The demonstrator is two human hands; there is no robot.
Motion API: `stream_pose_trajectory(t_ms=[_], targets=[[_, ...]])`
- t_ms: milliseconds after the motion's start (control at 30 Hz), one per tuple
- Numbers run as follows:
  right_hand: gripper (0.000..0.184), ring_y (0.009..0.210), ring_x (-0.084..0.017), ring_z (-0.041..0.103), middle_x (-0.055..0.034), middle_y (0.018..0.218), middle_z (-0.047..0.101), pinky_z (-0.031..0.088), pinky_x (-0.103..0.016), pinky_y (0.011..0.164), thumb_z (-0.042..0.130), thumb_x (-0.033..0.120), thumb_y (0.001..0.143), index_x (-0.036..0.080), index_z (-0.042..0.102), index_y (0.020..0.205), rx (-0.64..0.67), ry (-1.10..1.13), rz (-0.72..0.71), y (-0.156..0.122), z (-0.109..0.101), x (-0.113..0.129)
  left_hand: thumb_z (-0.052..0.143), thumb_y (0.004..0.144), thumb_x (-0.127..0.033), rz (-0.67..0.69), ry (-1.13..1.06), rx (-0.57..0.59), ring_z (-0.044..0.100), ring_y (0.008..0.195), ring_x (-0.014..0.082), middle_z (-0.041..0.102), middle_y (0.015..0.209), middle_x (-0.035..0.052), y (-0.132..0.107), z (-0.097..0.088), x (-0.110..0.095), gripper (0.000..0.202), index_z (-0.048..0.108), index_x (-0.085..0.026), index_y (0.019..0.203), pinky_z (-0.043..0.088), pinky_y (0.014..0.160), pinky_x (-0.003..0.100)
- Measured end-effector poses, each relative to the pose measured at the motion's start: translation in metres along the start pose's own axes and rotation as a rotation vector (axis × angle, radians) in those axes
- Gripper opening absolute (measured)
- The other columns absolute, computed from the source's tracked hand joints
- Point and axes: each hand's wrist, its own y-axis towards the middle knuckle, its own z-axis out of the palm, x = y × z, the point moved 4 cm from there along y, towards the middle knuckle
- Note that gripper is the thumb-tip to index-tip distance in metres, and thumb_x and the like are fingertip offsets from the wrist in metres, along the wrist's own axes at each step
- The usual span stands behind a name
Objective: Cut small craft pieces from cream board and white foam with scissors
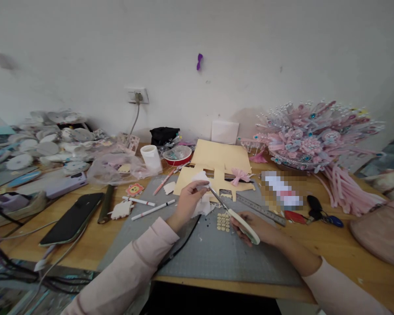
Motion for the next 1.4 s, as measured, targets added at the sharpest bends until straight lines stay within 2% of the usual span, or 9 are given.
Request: stream_pose_trajectory(t_ms=[167, 433, 633, 867, 1033, 1233, 1400], targets=[[0.048, 0.037, -0.006, 0.042, 0.0063, 0.051, 0.047, 0.035, -0.018, 0.032, 0.071, 0.059, 0.056, 0.019, 0.047, 0.069, -0.066, -0.031, 0.037, -0.001, 0.0, 0.003, 0.067, 0.063, -0.028, 0.007, 0.003, -0.004, 0.061, 0.077, 0.0186, 0.07, 0.079, 0.0039, -0.001, 0.0, -0.002, 0.023, 0.071, -0.019, 0.084, 0.044, 0.067, 0.027], [0.046, 0.034, -0.006, 0.038, 0.0078, 0.047, 0.044, 0.034, -0.018, 0.03, 0.068, 0.059, 0.06, 0.021, 0.043, 0.068, -0.118, -0.09, 0.053, -0.006, 0.0, 0.004, 0.067, 0.063, -0.029, -0.028, -0.01, 0.0, 0.061, 0.071, 0.0165, 0.07, 0.081, 0.0046, 0.0, -0.001, 0.001, 0.025, 0.07, -0.018, 0.085, 0.045, 0.065, 0.027], [0.049, 0.034, -0.006, 0.036, 0.0076, 0.046, 0.042, 0.033, -0.02, 0.031, 0.064, 0.065, 0.06, 0.02, 0.043, 0.064, -0.046, -0.118, 0.055, -0.008, 0.003, 0.008, 0.065, 0.066, -0.033, -0.026, -0.08, -0.037, 0.063, 0.074, 0.0167, 0.069, 0.078, 0.0043, 0.0, -0.002, -0.001, 0.024, 0.068, -0.016, 0.083, 0.046, 0.067, 0.026], [0.051, 0.038, -0.006, 0.043, 0.0035, 0.056, 0.05, 0.034, -0.019, 0.036, 0.061, 0.068, 0.063, 0.018, 0.049, 0.068, 0.073, -0.014, -0.059, -0.01, 0.004, 0.014, 0.067, 0.064, -0.033, -0.039, -0.052, -0.047, 0.063, 0.075, 0.0175, 0.068, 0.076, 0.004, 0.0, -0.002, 0.0, 0.022, 0.066, -0.017, 0.08, 0.045, 0.063, 0.025], [0.055, 0.037, -0.006, 0.041, 0.0038, 0.054, 0.048, 0.034, -0.019, 0.035, 0.061, 0.072, 0.06, 0.018, 0.049, 0.065, 0.079, 0.024, -0.049, -0.005, 0.001, 0.01, 0.067, 0.062, -0.032, -0.012, -0.056, -0.026, 0.062, 0.074, 0.0173, 0.068, 0.076, 0.003, 0.0, 0.0, 0.0, 0.021, 0.065, -0.018, 0.077, 0.045, 0.067, 0.027], [0.05, 0.037, -0.005, 0.039, 0.0051, 0.051, 0.045, 0.035, -0.018, 0.036, 0.059, 0.066, 0.068, 0.017, 0.051, 0.063, 0.045, -0.091, -0.067, -0.008, 0.005, 0.015, 0.068, 0.062, -0.03, 0.027, -0.027, -0.016, 0.062, 0.077, 0.0171, 0.069, 0.078, 0.0029, 0.0, 0.001, -0.001, 0.02, 0.067, -0.017, 0.077, 0.046, 0.074, 0.029], [0.054, 0.035, -0.005, 0.041, 0.0058, 0.049, 0.046, 0.036, -0.018, 0.035, 0.06, 0.07, 0.064, 0.017, 0.051, 0.063, 0.056, -0.102, -0.055, -0.008, 0.006, 0.016, 0.067, 0.066, -0.03, 0.045, -0.019, 0.032, 0.063, 0.081, 0.0187, 0.071, 0.084, 0.0052, -0.001, 0.001, -0.003, 0.021, 0.071, -0.018, 0.082, 0.046, 0.08, 0.031]])
